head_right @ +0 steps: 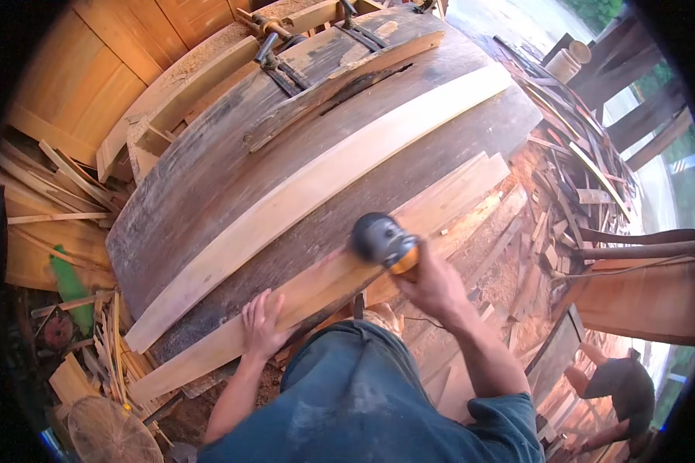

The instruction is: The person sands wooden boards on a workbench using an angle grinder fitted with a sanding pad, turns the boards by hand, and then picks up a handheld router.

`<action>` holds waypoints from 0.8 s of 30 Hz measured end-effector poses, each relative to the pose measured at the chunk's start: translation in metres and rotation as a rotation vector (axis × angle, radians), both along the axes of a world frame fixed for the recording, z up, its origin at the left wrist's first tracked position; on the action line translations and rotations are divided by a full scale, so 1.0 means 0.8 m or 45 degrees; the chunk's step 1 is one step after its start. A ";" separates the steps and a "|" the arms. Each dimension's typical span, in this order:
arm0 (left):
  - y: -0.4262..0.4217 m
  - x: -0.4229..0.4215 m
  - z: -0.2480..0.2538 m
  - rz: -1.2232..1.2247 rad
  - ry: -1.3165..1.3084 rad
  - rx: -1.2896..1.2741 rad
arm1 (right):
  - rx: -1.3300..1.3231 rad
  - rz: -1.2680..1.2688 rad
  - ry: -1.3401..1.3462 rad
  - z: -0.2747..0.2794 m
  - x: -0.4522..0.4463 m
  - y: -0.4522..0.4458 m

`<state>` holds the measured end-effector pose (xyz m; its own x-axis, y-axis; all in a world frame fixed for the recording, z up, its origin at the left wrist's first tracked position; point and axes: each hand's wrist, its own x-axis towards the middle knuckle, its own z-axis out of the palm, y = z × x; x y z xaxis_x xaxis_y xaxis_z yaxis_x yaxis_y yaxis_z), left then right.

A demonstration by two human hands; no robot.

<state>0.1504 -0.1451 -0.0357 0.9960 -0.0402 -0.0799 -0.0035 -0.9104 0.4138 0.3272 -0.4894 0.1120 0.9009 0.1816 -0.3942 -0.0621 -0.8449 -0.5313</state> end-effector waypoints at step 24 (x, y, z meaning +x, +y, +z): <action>0.053 -0.031 -0.015 0.298 -0.082 0.070 | -0.155 0.107 0.123 -0.014 -0.089 0.133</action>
